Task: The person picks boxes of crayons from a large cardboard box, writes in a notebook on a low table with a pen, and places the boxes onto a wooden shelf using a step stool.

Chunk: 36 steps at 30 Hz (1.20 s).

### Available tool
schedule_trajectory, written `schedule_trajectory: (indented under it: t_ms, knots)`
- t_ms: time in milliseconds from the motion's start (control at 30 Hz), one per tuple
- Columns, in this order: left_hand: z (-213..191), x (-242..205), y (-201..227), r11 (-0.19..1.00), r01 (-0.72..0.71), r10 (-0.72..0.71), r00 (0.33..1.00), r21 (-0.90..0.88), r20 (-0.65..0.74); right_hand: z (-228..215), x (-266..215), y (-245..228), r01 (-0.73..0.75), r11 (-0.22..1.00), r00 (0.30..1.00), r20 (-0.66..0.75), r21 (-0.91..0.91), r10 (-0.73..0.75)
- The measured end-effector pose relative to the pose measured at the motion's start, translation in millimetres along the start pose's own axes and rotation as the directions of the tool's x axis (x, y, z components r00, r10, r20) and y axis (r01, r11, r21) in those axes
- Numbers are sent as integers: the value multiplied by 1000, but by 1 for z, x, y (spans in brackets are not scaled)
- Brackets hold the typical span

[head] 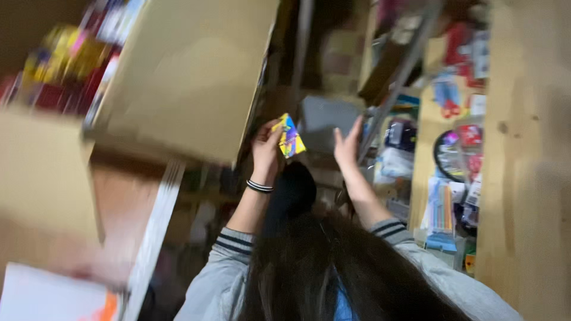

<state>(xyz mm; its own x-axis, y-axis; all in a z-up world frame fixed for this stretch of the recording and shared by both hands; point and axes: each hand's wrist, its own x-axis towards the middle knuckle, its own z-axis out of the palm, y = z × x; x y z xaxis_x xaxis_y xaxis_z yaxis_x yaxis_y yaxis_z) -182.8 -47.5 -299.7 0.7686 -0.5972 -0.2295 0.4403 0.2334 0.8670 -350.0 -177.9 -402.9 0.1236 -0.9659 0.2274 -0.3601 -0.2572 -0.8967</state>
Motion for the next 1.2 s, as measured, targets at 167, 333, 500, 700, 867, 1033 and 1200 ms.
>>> schedule_trajectory:
  t_ms: [167,333,500,700,867,1033,1200]
  knots:
    - [-102,-81,5,968,-215,213,977,126,31,69,-79,-38,195,911,737,559,362,-380]
    - [-193,-173,45,949,-292,313,918,119,-244,154,-173,-59,-569,744,450,890,350,-74]
    - [-271,-255,94,899,-384,434,731,209,-527,133,-262,-188,-129,801,185,807,585,-560]
    - [-373,-338,167,803,-450,581,446,390,-681,166,-367,-298,-40,655,87,655,755,-750]
    - [-492,-391,173,763,-352,635,254,542,-729,201,-445,-334,206,514,-41,532,833,-846]
    - [-556,-403,187,754,-213,655,296,621,-695,216,-481,-340,357,565,-67,624,744,-779]
    - [-550,-417,192,819,-255,561,540,513,-627,197,-491,-342,597,499,5,620,628,-785]
